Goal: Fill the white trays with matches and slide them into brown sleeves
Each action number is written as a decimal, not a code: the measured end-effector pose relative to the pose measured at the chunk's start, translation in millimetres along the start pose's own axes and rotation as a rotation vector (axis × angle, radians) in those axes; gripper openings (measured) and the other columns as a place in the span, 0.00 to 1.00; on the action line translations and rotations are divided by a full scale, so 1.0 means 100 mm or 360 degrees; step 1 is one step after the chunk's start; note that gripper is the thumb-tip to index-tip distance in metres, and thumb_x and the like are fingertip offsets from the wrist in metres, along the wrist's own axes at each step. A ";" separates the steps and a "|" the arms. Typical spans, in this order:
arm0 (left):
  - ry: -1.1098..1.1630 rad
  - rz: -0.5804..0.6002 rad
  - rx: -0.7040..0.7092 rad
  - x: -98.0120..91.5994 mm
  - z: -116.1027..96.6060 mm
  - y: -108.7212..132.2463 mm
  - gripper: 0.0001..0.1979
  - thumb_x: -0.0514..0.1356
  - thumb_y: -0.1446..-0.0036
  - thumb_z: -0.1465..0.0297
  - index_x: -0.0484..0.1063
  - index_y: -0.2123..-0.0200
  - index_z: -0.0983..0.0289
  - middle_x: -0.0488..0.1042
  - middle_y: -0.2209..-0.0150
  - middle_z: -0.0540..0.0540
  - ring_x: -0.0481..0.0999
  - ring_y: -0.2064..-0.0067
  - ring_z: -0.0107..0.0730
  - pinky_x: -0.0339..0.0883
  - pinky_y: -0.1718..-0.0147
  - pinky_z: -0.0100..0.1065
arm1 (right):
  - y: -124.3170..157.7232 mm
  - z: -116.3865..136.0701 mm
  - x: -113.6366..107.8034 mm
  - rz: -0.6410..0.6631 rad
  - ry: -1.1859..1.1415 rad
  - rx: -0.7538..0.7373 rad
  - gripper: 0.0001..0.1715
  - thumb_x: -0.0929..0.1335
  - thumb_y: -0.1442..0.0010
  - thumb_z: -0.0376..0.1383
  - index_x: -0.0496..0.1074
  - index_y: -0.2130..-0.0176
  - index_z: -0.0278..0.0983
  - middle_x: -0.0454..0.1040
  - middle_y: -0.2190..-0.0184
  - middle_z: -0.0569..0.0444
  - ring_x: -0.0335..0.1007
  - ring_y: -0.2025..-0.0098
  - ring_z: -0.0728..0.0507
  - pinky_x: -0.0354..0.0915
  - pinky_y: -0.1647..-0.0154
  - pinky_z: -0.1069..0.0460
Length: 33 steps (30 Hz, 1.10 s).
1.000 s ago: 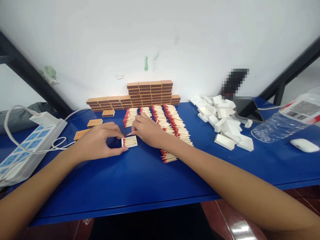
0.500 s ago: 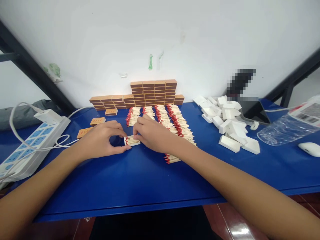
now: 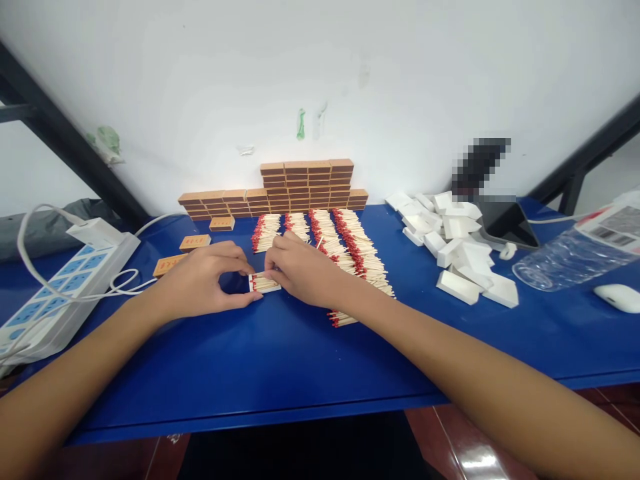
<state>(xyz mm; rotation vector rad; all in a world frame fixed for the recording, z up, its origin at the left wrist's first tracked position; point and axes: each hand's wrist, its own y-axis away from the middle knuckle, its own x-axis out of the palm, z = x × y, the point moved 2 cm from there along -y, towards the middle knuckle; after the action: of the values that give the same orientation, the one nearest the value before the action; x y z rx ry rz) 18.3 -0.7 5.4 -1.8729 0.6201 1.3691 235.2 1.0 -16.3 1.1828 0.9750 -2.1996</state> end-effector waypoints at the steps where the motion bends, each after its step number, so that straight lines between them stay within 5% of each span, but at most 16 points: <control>1: 0.0003 -0.0003 0.0000 0.00 0.00 0.00 0.15 0.69 0.38 0.55 0.82 0.64 0.63 0.79 0.64 0.55 0.78 0.59 0.41 0.69 0.61 0.40 | 0.00 0.00 0.00 -0.0006 -0.0012 0.0005 0.06 0.68 0.28 0.31 0.74 0.60 0.36 0.74 0.58 0.47 0.67 0.52 0.39 0.65 0.52 0.44; 26: 0.0010 0.0030 0.0001 0.01 0.00 0.00 0.14 0.68 0.38 0.56 0.83 0.63 0.62 0.79 0.64 0.56 0.77 0.59 0.42 0.69 0.61 0.40 | 0.01 0.04 -0.01 0.0017 -0.0071 -0.0105 0.07 0.68 0.27 0.32 0.78 0.57 0.37 0.70 0.61 0.50 0.67 0.56 0.41 0.65 0.55 0.47; 33: 0.0046 0.0042 -0.0019 -0.01 -0.02 0.00 0.15 0.68 0.39 0.56 0.84 0.59 0.61 0.81 0.60 0.56 0.79 0.56 0.43 0.70 0.58 0.41 | -0.07 -0.13 -0.03 -0.0169 0.0201 0.0036 0.11 0.68 0.28 0.33 0.79 0.49 0.38 0.72 0.57 0.46 0.64 0.51 0.37 0.64 0.48 0.42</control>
<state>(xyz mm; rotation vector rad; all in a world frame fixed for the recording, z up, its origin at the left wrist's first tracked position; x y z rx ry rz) 19.2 -2.2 6.3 -1.9032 0.6542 1.3676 238.9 15.2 -16.5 1.3225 1.0896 -2.2454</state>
